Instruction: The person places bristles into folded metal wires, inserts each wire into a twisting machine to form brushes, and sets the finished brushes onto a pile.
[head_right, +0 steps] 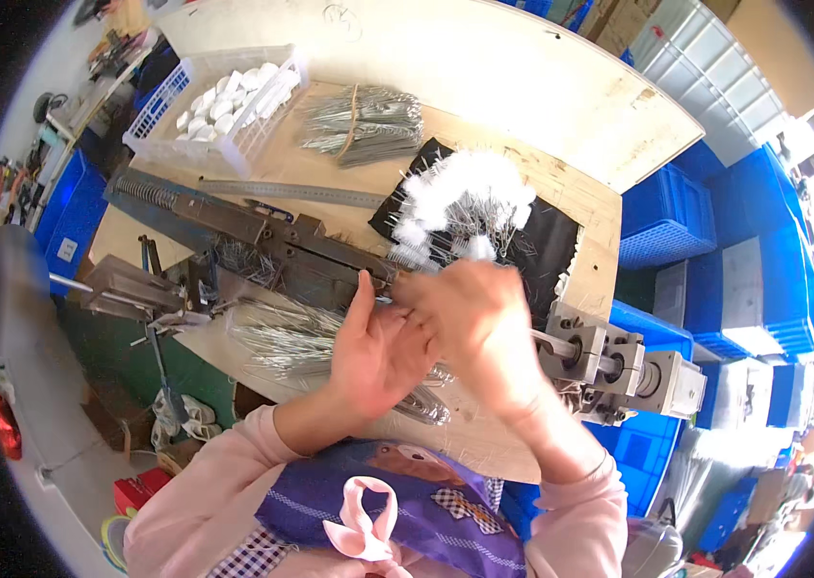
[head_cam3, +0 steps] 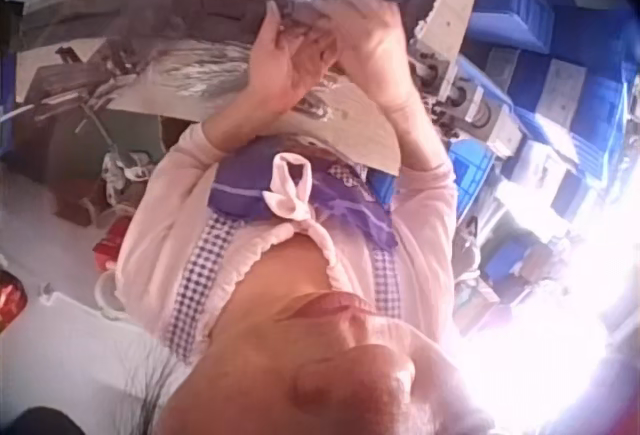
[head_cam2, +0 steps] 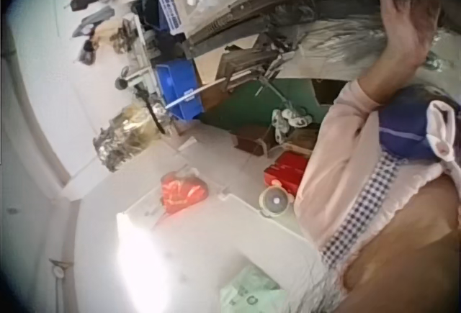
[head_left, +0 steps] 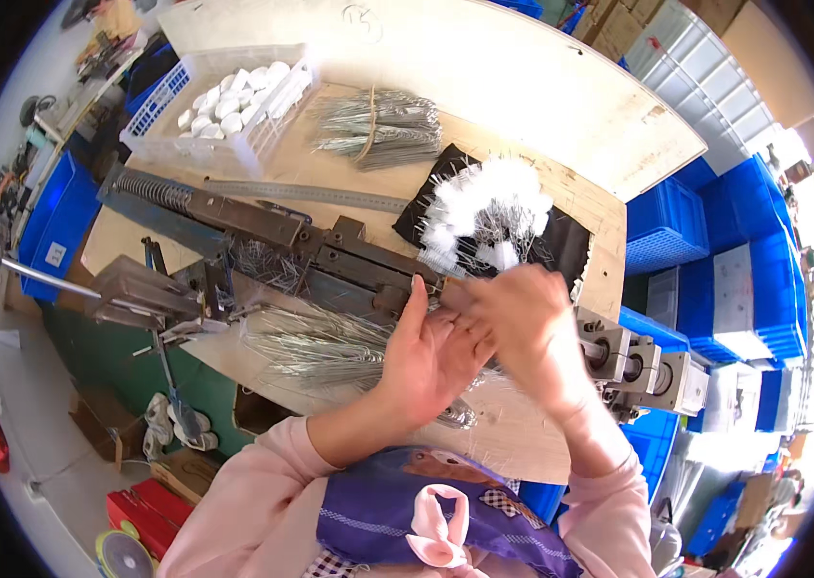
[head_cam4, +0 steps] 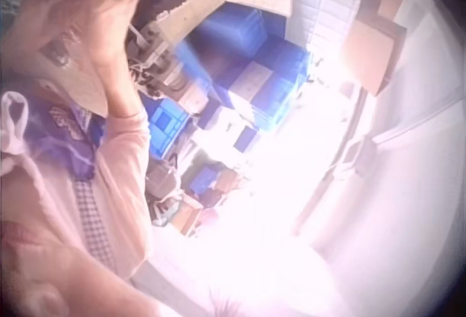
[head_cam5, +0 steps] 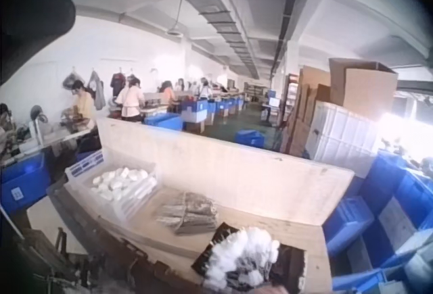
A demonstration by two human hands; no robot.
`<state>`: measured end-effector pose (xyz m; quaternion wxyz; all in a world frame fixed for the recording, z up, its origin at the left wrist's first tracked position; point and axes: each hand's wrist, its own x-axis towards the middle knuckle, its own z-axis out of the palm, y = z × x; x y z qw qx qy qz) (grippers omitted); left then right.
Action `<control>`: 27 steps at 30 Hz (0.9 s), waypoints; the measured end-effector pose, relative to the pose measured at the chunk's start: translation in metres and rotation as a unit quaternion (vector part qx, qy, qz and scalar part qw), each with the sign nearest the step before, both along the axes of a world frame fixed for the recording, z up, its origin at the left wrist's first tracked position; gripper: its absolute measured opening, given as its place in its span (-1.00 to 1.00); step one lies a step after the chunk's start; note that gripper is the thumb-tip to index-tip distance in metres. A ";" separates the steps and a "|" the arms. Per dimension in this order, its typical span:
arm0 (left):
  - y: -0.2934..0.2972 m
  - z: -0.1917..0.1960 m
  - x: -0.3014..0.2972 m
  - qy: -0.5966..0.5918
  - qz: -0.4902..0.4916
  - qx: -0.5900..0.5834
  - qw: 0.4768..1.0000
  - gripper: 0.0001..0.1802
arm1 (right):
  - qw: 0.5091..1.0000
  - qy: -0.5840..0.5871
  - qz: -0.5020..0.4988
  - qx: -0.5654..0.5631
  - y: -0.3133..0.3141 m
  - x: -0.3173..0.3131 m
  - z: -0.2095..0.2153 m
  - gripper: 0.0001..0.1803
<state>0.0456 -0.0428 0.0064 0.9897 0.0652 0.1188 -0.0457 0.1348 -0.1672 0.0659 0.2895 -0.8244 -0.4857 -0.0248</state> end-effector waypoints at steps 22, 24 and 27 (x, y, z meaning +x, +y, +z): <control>0.003 0.000 0.004 -0.064 0.012 0.004 0.998 -0.30 | 0.990 -0.131 0.025 0.043 0.012 -0.014 0.004 -0.80; 0.008 -0.003 0.003 -0.060 0.011 -0.012 0.998 -0.28 | 0.990 -0.133 0.020 0.051 0.012 0.002 -0.002 -0.80; 0.013 0.009 0.000 -0.045 0.037 -0.002 0.998 -0.23 | 0.981 0.059 -0.170 0.068 -0.004 -0.011 0.029 -0.82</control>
